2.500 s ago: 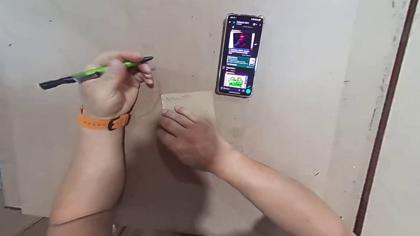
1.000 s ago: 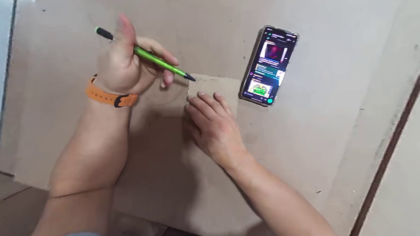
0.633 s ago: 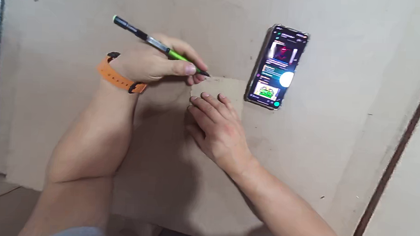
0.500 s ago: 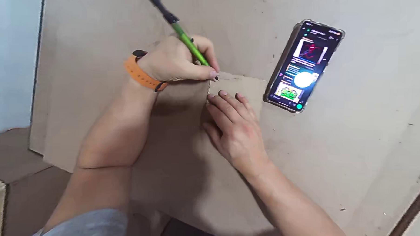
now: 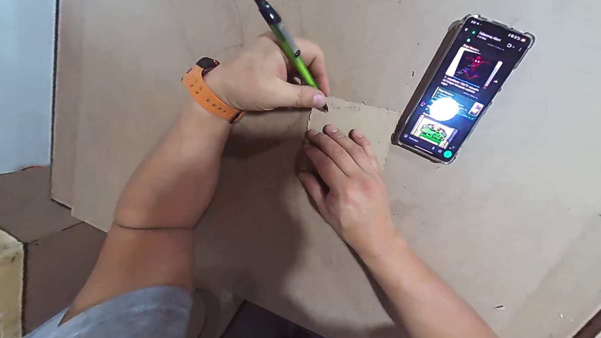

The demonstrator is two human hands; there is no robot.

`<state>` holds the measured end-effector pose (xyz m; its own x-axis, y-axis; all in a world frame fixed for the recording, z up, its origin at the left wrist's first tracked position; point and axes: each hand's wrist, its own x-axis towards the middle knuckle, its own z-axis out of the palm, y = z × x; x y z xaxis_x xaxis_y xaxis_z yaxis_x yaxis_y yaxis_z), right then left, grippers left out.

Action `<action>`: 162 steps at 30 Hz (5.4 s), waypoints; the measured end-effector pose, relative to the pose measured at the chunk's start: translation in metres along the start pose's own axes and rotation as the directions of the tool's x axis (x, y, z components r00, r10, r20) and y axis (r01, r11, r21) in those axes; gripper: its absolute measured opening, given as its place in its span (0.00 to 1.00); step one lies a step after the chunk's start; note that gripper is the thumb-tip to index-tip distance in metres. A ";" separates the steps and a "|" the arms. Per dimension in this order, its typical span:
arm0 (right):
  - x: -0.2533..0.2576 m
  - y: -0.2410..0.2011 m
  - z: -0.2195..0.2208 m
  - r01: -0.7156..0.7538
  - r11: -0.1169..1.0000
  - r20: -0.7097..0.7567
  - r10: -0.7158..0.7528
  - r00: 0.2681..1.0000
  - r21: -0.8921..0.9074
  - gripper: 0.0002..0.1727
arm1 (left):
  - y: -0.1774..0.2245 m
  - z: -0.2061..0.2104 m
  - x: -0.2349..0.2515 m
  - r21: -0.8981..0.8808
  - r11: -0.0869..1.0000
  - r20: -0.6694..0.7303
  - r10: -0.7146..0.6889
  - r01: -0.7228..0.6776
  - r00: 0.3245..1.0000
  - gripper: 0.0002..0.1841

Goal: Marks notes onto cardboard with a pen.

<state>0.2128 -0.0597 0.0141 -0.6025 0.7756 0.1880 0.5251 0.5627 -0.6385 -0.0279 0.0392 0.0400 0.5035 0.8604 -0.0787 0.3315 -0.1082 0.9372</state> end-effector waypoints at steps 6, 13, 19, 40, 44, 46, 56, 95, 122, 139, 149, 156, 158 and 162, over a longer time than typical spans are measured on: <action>0.001 -0.001 0.000 -0.005 1.000 0.002 0.005 1.000 0.006 0.18 | 0.004 0.005 0.000 0.081 0.995 -0.038 -0.046 0.049 0.998 0.03; 0.000 0.000 -0.001 0.003 1.000 0.006 -0.003 1.000 -0.003 0.18 | 0.003 0.008 0.000 0.115 0.992 -0.051 -0.041 0.047 0.998 0.03; 0.000 -0.001 -0.001 -0.007 1.000 0.011 0.007 1.000 -0.005 0.18 | 0.002 0.008 0.000 0.125 0.991 -0.066 -0.035 0.044 0.997 0.03; 0.000 -0.001 -0.001 -0.004 1.000 0.014 0.004 1.000 -0.008 0.19 | 0.006 0.007 0.001 0.196 0.979 -0.003 -0.057 0.056 0.998 0.03; 0.000 -0.001 -0.002 -0.001 1.000 0.013 0.001 1.000 -0.017 0.19 | 0.003 0.006 -0.001 0.135 0.990 -0.002 -0.035 0.035 0.999 0.04; 0.000 -0.001 -0.001 0.001 1.000 0.014 -0.001 1.000 -0.015 0.19 | 0.001 0.006 -0.001 0.090 0.996 -0.025 -0.021 0.023 0.999 0.04; 0.000 -0.001 -0.002 -0.006 1.000 0.021 0.006 1.000 -0.010 0.18 | 0.004 0.011 0.001 0.186 0.982 -0.040 -0.021 0.028 0.999 0.02; 0.000 -0.002 0.002 -0.018 0.999 -0.026 0.019 0.999 0.046 0.15 | 0.009 0.016 0.011 0.165 0.986 0.007 -0.028 0.026 1.000 0.03; 0.000 -0.002 0.002 -0.025 0.998 -0.025 0.027 0.999 0.062 0.15 | 0.008 0.020 0.010 0.096 0.995 0.034 -0.030 0.027 0.999 0.03; -0.001 -0.002 0.003 -0.027 0.996 -0.046 0.031 0.998 0.090 0.14 | 0.010 0.025 0.011 0.106 0.994 -0.015 -0.037 0.039 0.999 0.03; 0.000 -0.002 0.003 -0.024 0.996 -0.048 0.028 0.998 0.085 0.14 | 0.011 0.029 0.012 0.148 0.987 -0.096 -0.049 0.063 0.994 0.03; 0.000 -0.001 0.003 -0.023 0.997 -0.053 0.027 0.998 0.073 0.14 | 0.009 0.027 0.012 0.120 0.991 -0.046 -0.051 0.057 0.998 0.04; -0.001 -0.002 0.003 -0.025 0.997 -0.050 0.029 0.998 0.078 0.14 | 0.010 0.026 0.012 0.109 0.993 -0.018 -0.040 0.042 0.999 0.04; 0.000 -0.002 0.003 -0.028 0.997 -0.055 0.033 0.998 0.078 0.14 | 0.009 0.030 0.011 0.095 0.994 -0.088 -0.047 0.056 0.995 0.04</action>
<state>0.2102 -0.0615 0.0132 -0.5511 0.8081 0.2080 0.4936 0.5167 -0.6995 0.0042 0.0329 0.0377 0.4148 0.9052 -0.0925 0.4331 -0.1070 0.8950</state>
